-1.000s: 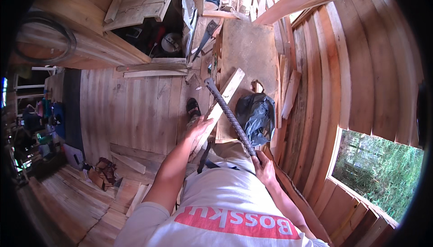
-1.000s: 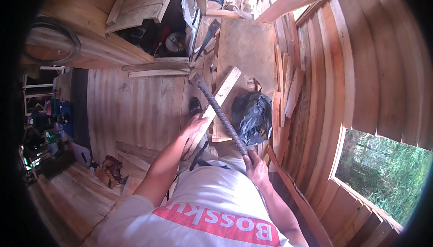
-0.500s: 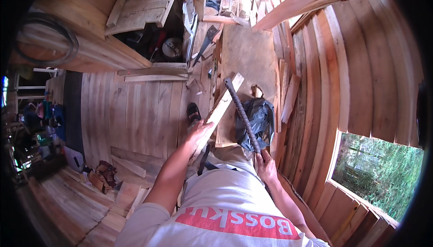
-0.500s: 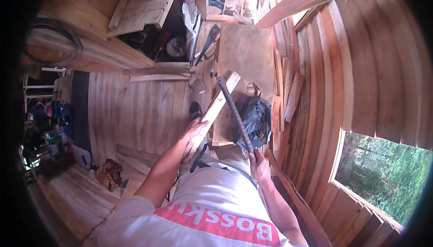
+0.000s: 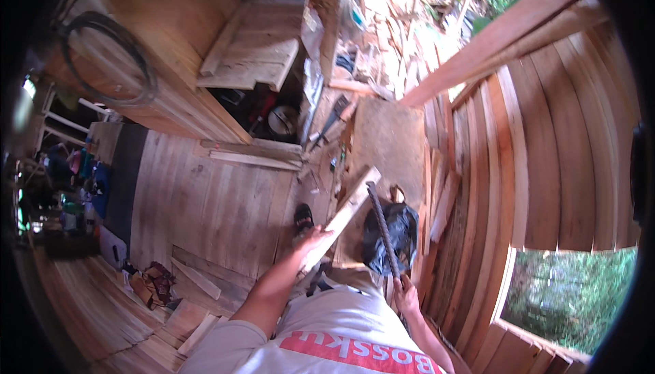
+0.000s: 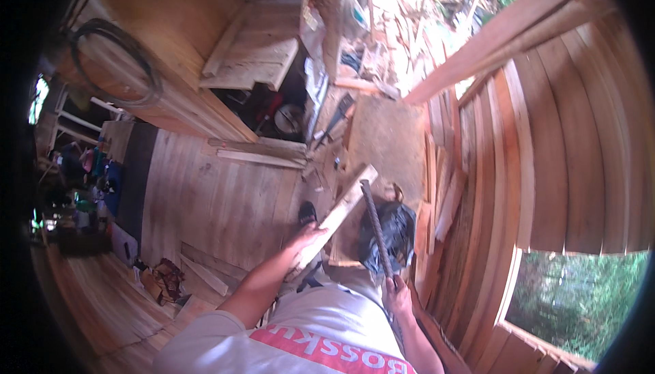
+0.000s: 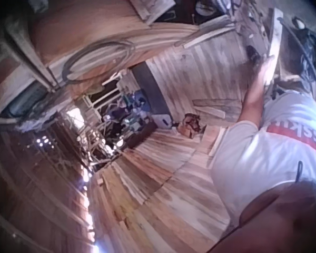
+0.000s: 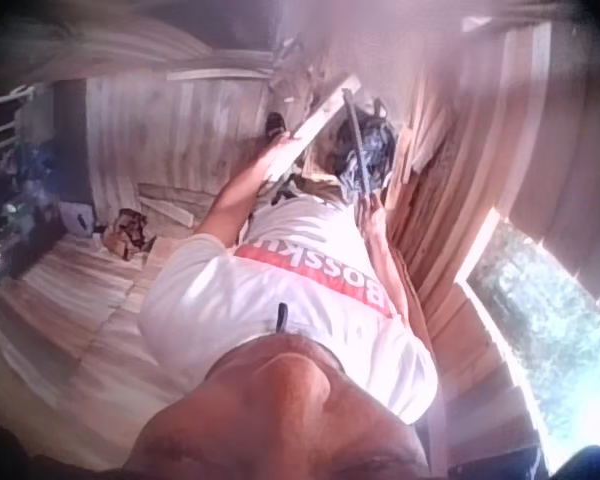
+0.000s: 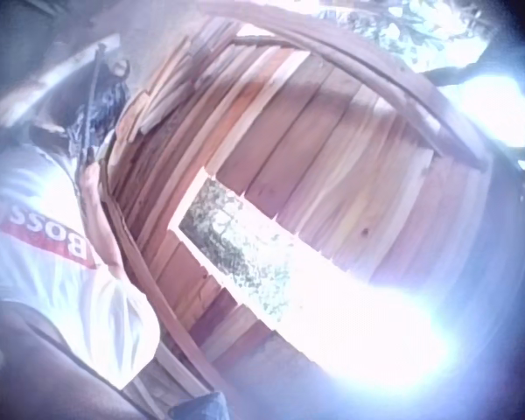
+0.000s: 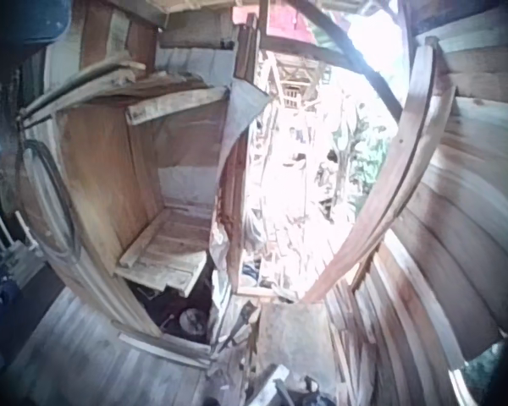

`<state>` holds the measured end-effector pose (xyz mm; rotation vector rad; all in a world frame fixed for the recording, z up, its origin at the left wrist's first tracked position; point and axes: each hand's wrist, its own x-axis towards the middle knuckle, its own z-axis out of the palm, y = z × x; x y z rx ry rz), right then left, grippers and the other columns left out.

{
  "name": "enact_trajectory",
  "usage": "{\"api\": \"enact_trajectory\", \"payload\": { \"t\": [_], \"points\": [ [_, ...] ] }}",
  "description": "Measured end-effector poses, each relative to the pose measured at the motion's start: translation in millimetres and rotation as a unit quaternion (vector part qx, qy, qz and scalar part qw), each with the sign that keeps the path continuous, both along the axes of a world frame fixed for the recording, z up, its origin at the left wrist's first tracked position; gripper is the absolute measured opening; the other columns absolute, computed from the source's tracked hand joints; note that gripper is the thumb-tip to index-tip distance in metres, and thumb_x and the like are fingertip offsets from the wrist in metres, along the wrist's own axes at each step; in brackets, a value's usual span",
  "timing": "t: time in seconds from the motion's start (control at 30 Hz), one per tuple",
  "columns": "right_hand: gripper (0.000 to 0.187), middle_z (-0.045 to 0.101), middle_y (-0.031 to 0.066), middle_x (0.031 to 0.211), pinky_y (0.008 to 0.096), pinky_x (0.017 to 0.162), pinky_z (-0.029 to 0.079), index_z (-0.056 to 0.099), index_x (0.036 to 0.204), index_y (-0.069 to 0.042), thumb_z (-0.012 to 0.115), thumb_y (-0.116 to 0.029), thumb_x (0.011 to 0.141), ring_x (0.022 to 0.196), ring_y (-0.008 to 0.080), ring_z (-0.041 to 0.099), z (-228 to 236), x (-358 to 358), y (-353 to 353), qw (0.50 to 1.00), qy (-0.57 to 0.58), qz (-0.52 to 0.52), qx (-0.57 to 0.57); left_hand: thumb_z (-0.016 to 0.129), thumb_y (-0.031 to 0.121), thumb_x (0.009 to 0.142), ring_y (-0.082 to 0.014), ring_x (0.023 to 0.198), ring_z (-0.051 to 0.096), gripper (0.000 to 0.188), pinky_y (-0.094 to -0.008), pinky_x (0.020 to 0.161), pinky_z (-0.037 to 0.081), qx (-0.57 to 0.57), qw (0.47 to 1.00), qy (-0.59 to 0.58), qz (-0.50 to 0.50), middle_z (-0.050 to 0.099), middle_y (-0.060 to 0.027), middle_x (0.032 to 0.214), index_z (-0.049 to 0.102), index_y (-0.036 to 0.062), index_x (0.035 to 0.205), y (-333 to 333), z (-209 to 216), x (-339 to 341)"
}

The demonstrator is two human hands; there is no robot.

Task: The person uses a heavy metal bar to repeatedly strike and split wooden planks on a workbench. They pick up pieces of wood, position them on the bench, and use the bar as a lever or hammer to break them into smaller sections.

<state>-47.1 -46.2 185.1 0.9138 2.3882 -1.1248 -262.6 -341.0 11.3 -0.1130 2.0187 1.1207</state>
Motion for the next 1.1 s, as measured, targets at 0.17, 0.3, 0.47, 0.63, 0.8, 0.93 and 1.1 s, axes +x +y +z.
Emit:
{"api": "enact_trajectory", "payload": {
  "t": [0.17,0.3,0.47,0.63,0.8,0.93,1.1],
  "points": [
    [0.055,0.064,0.0223,0.081,0.0446,0.073,0.048,0.059,0.108,-0.003,0.048,-0.054,0.092,0.083,0.0377,0.066,17,-28,7,0.999,0.015,0.028,-0.040,0.064,0.060,0.077,-0.0355,0.112,0.058,0.080,-0.0421,0.091,0.046,-0.038,0.996,0.069,0.035,0.058,-0.0255,0.123,0.053,-0.0036,0.125,2,43,2],
    [0.057,0.064,0.0227,0.075,0.0457,0.067,0.049,0.060,0.108,-0.001,0.050,-0.054,0.091,0.079,0.0400,0.066,11,-47,12,0.992,0.095,0.072,-0.034,0.065,0.057,0.078,-0.0318,0.099,0.063,0.070,-0.0409,0.083,0.048,0.049,0.988,0.084,0.121,0.064,-0.0211,0.111,0.059,-0.0010,0.117,-28,78,-3],
    [0.037,0.066,0.0205,0.083,0.0438,0.067,0.050,0.063,0.106,-0.004,0.056,-0.038,0.093,0.081,0.0366,0.066,-26,-65,36,0.973,0.163,0.157,0.052,0.066,0.055,0.079,-0.0320,0.104,0.062,0.068,-0.0395,0.086,0.048,-0.084,0.974,0.147,0.154,0.065,-0.0210,0.110,0.059,0.0017,0.120,-82,75,4],
    [0.030,0.066,0.0197,0.080,0.0456,0.063,0.049,0.064,0.099,-0.004,0.053,-0.033,0.096,0.074,0.0390,0.064,-27,-104,42,0.955,0.197,0.212,-0.062,0.068,0.059,0.074,-0.0337,0.123,0.053,0.081,-0.0402,0.101,0.043,-0.247,0.940,0.075,0.223,0.054,-0.0231,0.132,0.054,0.0032,0.131,-164,34,67],
    [0.023,0.062,0.0124,0.071,0.0387,0.055,0.047,0.063,0.101,-0.003,0.055,-0.023,0.095,0.063,0.0257,0.060,-17,-143,54,0.921,0.280,0.269,0.026,0.069,0.057,0.072,-0.0344,0.119,0.055,0.080,-0.0401,0.099,0.044,-0.249,0.952,0.014,0.177,0.056,-0.0260,0.127,0.055,0.0012,0.128,-205,18,134],
    [0.022,0.062,0.0116,0.071,0.0380,0.054,0.046,0.063,0.100,-0.002,0.055,-0.022,0.095,0.064,0.0250,0.060,-35,-201,63,0.915,0.292,0.277,-0.015,0.067,0.057,0.074,-0.0349,0.103,0.064,0.065,-0.0401,0.089,0.049,-0.271,0.935,-0.033,0.228,0.066,-0.0235,0.107,0.067,0.0020,0.108,-213,47,193],
    [0.021,0.062,0.0106,0.072,0.0371,0.054,0.046,0.063,0.099,-0.001,0.055,-0.021,0.095,0.065,0.0241,0.060,-57,-277,59,0.895,0.320,0.304,-0.065,0.069,0.053,0.077,-0.0350,0.115,0.054,0.069,-0.0443,0.100,0.040,-0.116,0.956,0.259,0.077,0.059,-0.0189,0.119,0.054,0.0053,0.125,-239,49,275]
  ]
}}
